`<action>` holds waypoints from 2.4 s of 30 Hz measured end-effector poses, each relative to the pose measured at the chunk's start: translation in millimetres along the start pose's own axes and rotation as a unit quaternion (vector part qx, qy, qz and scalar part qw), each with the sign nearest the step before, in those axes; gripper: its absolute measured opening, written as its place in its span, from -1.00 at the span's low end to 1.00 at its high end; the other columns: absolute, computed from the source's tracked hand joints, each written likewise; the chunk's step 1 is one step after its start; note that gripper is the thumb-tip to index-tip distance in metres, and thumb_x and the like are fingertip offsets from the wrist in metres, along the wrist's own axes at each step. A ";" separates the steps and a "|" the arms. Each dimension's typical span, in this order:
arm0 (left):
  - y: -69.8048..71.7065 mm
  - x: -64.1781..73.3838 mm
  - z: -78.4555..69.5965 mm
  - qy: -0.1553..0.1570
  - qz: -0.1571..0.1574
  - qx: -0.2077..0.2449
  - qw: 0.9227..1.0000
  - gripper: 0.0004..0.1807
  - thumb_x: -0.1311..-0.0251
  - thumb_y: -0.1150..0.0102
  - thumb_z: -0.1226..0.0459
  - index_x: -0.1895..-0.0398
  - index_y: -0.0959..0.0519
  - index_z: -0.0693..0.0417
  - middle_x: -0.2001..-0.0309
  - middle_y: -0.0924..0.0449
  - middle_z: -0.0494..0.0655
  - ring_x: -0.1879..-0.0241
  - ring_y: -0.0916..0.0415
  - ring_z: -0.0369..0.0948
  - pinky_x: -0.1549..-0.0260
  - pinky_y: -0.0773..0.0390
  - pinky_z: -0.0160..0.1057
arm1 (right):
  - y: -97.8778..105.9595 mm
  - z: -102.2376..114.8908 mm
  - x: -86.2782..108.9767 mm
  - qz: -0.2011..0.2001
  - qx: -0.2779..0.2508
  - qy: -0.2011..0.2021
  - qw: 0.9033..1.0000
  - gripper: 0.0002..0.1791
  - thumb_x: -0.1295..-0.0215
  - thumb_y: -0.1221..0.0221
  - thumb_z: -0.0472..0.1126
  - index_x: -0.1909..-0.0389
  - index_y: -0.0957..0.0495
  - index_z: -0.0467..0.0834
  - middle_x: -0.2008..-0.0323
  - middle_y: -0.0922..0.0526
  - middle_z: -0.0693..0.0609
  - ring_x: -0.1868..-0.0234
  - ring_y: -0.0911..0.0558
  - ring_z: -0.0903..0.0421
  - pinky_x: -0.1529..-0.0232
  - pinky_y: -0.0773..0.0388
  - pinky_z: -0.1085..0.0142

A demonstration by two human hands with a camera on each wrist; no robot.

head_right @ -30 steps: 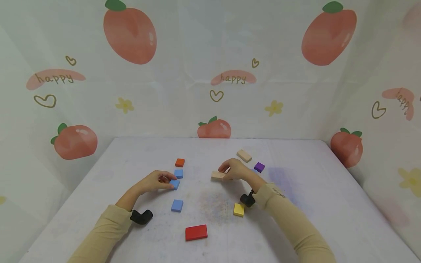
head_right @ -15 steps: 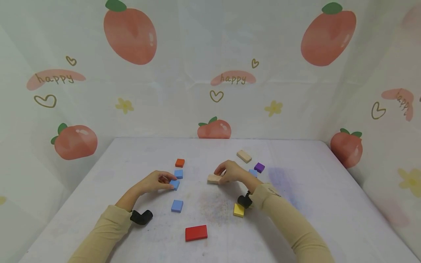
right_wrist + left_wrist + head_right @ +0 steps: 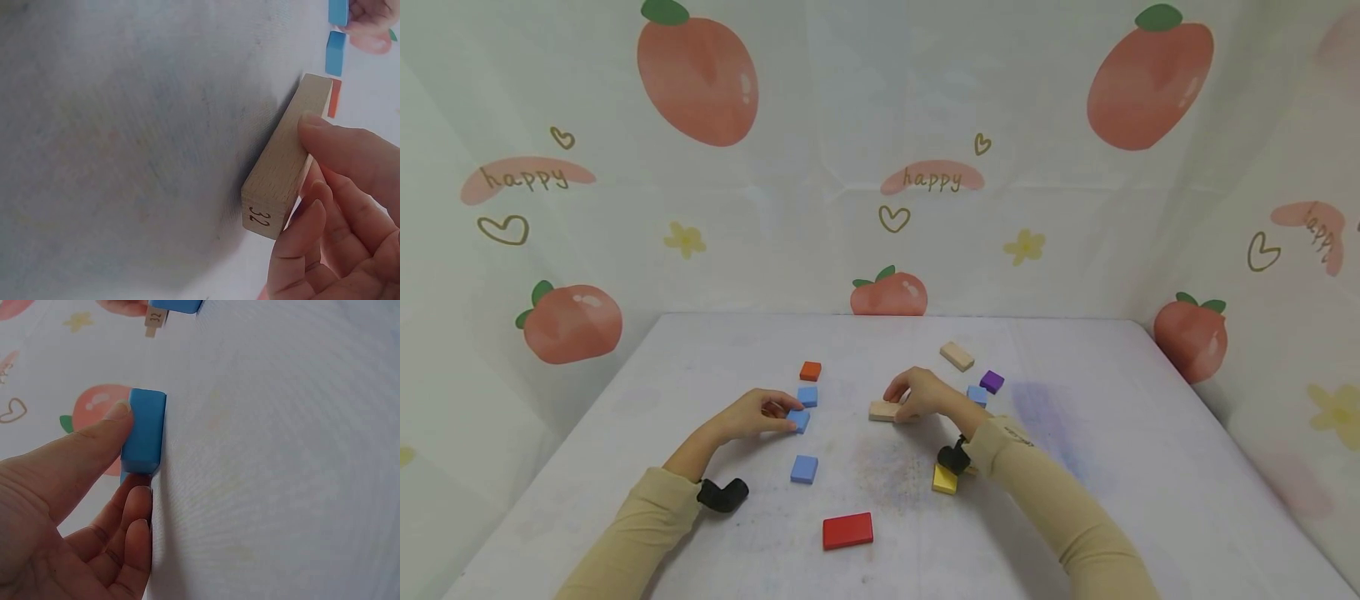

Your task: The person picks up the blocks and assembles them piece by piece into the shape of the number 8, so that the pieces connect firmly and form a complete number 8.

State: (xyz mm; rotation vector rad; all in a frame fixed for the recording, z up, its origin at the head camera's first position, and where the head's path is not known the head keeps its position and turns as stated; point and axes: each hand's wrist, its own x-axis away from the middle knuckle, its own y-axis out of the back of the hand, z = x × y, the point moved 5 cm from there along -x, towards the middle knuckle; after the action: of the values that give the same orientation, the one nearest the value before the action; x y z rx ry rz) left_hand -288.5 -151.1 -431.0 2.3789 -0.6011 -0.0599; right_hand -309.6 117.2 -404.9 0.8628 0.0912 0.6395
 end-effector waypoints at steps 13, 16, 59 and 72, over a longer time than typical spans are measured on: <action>0.0 -0.8 0.3 0.001 0.002 -0.004 1.000 -0.66 -0.05 -0.31 0.24 0.08 -0.61 0.14 0.19 -0.58 0.02 0.28 -0.41 -0.23 0.26 -0.42 -0.30 | -1.1 0.6 -4.5 0.008 0.004 0.004 1.000 -0.68 0.05 -0.35 -0.36 0.19 -0.62 -0.25 0.22 -0.68 -0.09 0.19 -0.58 0.10 0.20 -0.53 0.35; -0.4 -1.4 1.7 0.003 0.003 -0.006 1.000 -0.66 -0.05 -0.31 0.23 0.07 -0.61 0.13 0.18 -0.58 0.01 0.27 -0.41 -0.23 0.26 -0.42 -0.31 | -1.9 0.6 -5.2 0.010 0.006 0.010 1.000 -0.68 0.05 -0.35 -0.36 0.18 -0.62 -0.26 0.22 -0.68 -0.10 0.19 -0.57 0.11 0.19 -0.53 0.34; 0.1 1.7 -2.6 0.002 -0.001 -0.008 1.000 -0.64 -0.04 -0.32 0.23 0.07 -0.61 0.15 0.17 -0.60 0.03 0.26 -0.43 -0.24 0.24 -0.44 -0.31 | 7.8 -24.9 13.2 0.000 -0.032 -0.056 0.998 -0.75 -0.01 -0.34 -0.27 0.24 -0.63 -0.23 0.34 -0.62 -0.03 0.33 -0.51 0.18 0.28 -0.48 0.39; 0.8 1.6 -0.9 -0.001 0.004 -0.001 1.000 -0.62 -0.04 -0.32 0.25 0.05 -0.59 0.17 0.13 -0.59 0.05 0.24 -0.44 -0.23 0.22 -0.45 -0.31 | 7.7 -25.9 13.0 -0.002 -0.041 -0.057 0.998 -0.74 -0.01 -0.35 -0.27 0.24 -0.63 -0.23 0.34 -0.62 -0.04 0.32 -0.47 0.18 0.31 -0.43 0.41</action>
State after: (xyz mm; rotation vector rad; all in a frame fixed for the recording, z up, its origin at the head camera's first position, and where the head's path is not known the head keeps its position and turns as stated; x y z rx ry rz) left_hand -287.3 -151.8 -429.6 2.3745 -0.6123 -0.0598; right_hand -311.3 145.7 -414.0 0.8173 -0.0354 0.5851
